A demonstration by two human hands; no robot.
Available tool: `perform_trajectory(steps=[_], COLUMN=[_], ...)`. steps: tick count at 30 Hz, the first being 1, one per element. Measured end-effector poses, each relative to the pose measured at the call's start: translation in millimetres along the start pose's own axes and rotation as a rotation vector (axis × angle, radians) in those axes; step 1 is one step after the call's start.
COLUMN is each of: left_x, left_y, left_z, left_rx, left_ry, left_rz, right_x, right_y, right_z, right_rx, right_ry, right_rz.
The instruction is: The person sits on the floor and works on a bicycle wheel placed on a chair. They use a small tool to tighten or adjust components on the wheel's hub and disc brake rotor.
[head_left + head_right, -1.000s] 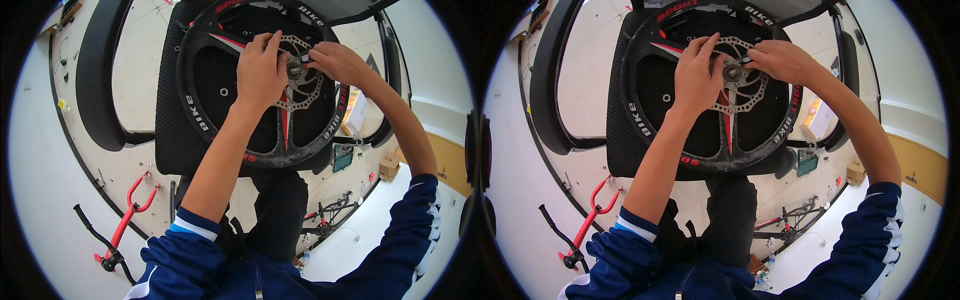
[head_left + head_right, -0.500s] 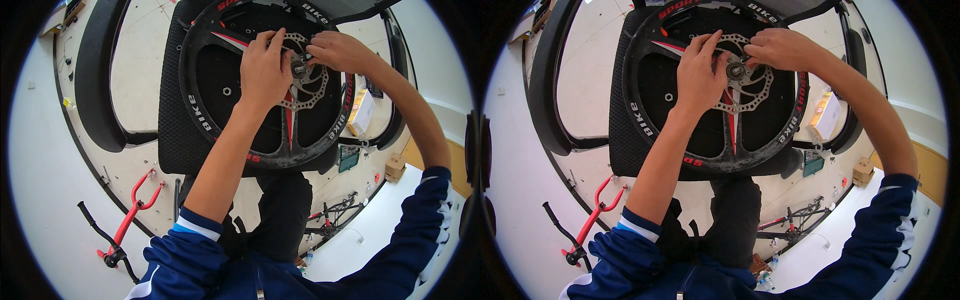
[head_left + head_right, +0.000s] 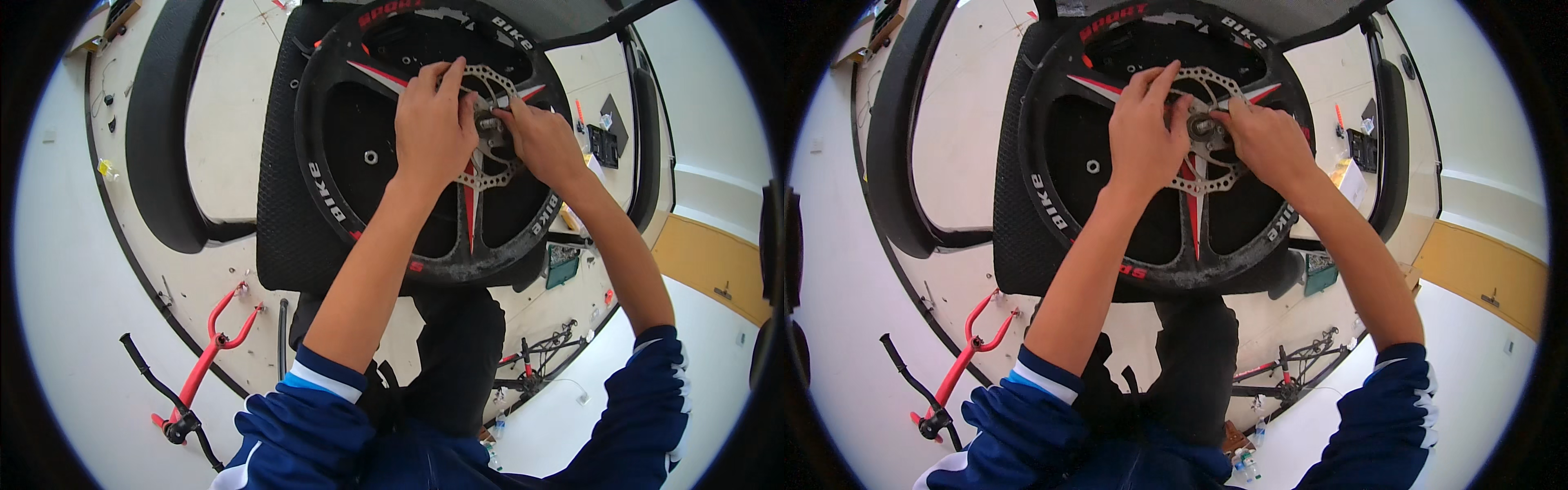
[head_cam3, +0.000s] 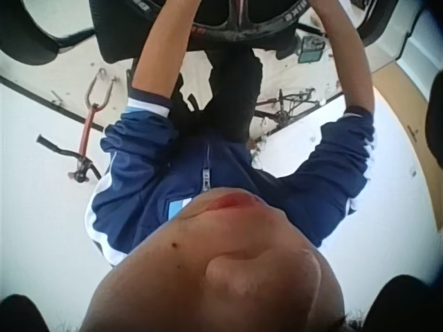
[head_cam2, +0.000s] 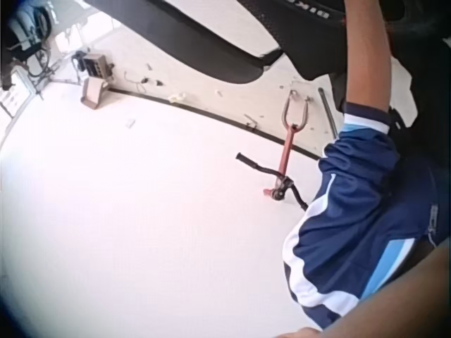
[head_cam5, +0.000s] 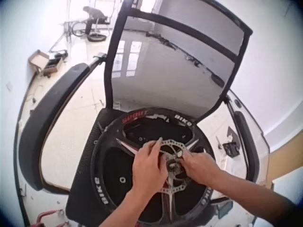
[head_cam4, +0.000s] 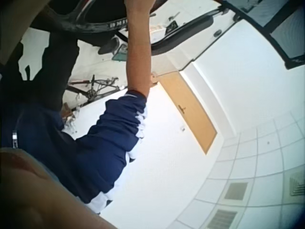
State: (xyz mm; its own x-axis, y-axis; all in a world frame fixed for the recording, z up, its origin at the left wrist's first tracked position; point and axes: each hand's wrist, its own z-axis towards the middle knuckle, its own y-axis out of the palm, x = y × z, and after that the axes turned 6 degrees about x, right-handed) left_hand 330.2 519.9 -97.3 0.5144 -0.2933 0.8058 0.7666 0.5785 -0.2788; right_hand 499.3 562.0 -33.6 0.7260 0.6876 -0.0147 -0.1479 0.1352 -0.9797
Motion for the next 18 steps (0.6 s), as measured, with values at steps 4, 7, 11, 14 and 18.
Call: perform_trajectory(steps=[4,7,11,14,18], left_x=[-3,-1,-8,-6,-3], left_y=[2,9,6,5,-1], left_z=[-1,-1,-2,2,2], left_rx=[0.019,0.065,0.072,0.034,-0.034], left_ry=[0.014,0.043,0.073,0.041,-0.011], left_rz=[-0.005,-0.024,-0.035,-0.03,-0.054], right_x=[-8,2,3,9,-6], right_y=[5,6,0,4,-8], right_z=[-6,-11,-1,-5,-7], right_rx=[0.023,0.068,0.001,0.04,0.015], right_ry=[0.073,0.077,0.052,0.04,0.156], right_rz=[-0.056,-0.052,-0.017,0.059,0.121])
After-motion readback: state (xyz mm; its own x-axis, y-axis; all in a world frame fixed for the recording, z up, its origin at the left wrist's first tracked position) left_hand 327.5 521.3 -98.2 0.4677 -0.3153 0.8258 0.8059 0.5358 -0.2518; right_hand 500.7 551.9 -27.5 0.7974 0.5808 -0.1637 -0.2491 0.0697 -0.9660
